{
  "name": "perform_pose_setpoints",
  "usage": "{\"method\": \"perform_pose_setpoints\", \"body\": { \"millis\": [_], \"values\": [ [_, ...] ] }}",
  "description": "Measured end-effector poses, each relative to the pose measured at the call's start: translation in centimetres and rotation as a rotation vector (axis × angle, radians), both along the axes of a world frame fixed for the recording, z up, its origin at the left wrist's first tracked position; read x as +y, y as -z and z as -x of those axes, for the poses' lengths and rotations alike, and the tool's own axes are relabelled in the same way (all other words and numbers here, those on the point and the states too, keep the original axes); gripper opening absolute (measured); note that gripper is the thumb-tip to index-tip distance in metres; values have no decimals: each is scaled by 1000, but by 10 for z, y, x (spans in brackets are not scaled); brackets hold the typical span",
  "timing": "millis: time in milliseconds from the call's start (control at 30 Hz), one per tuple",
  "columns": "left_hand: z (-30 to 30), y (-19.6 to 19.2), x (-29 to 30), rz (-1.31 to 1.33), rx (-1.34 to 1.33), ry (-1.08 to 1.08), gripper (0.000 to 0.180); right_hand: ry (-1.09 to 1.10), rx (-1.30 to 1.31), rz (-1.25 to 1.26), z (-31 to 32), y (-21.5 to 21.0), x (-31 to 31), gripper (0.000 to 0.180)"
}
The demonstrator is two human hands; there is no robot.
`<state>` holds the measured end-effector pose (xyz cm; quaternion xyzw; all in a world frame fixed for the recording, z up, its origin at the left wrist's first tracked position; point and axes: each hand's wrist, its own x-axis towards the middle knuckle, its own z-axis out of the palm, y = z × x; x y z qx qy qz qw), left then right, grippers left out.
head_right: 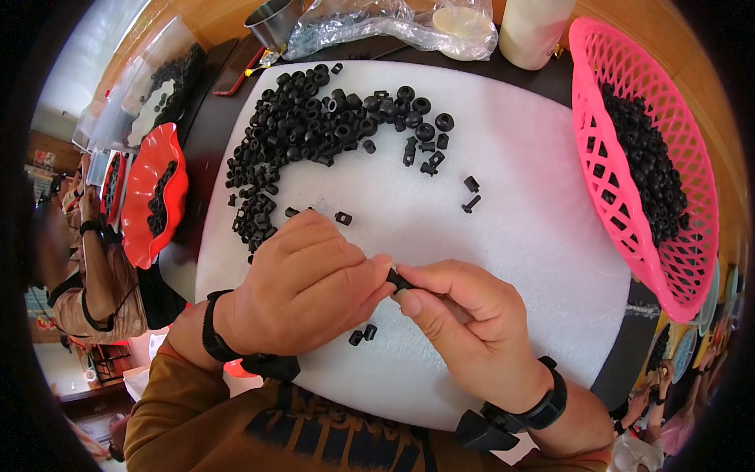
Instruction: Manually assembling small black plastic components by hand at a workshop table.
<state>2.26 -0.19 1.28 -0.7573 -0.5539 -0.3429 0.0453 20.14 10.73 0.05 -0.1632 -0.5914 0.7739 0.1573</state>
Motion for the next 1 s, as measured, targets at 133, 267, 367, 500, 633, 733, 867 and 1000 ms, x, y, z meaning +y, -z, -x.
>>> {"method": "perform_pose_setpoints", "body": {
  "millis": [133,267,367,500,633,733,867,1000],
  "values": [
    [-1,-1,-3,16,-16,-5,33,-18,-8,166,-1,-1,1,23],
    [0,-3,-4,15,54,7,35,-21,0,251,-2,-1,2,23],
    [3,2,-2,-14,12,18,34,-29,12,295,-2,0,1,23],
    [3,-5,-4,-12,103,24,30,-29,16,242,-1,-2,1,23],
    [-1,-7,-8,-15,164,-12,30,-19,-23,65,0,0,-1,23],
    [3,-1,-6,18,102,33,31,-17,-46,91,0,-1,-2,22],
    [-2,2,-5,-5,41,19,36,-8,-36,195,-1,-2,-1,21],
    [-5,4,-1,-6,-14,-2,37,15,-10,245,-1,-1,0,21]
  ]
}}
